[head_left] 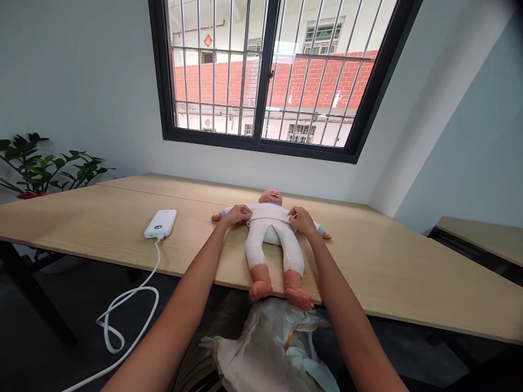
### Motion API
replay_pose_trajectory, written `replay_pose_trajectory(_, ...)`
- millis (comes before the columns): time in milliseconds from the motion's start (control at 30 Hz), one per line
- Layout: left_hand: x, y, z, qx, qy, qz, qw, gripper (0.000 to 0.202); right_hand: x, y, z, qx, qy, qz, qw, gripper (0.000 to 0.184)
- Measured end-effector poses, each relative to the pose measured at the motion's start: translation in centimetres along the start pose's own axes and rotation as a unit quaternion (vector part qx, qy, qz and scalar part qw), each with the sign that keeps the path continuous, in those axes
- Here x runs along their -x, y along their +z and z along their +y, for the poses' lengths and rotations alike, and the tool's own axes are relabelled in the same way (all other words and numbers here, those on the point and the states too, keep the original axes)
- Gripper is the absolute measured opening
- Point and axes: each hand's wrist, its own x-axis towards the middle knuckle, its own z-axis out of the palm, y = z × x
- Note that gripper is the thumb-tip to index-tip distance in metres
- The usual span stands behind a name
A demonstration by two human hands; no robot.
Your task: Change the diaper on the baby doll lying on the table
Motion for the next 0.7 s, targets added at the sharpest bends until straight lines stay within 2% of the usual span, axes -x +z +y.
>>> replay_pose_trajectory(100, -0.1, 0.0, -0.3, 0.033, 0.011, -0.014, 0.999, 0.025, 0.1, 0.2, -0.3, 0.001, -0.005, 0.003, 1.000, 0.011)
replay_pose_trajectory(333, 0.0, 0.2, 0.1, 0.038, 0.028, 0.008, 0.999, 0.033, 0.4, 0.5, -1.0, -0.016, -0.035, 0.012, 0.999, 0.011)
replay_pose_trajectory(700, -0.2, 0.2, 0.0, 0.085, 0.010, 0.065, 0.994, 0.019, 0.3, 1.1, -0.8, -0.033, -0.053, 0.011, 0.998, 0.008)
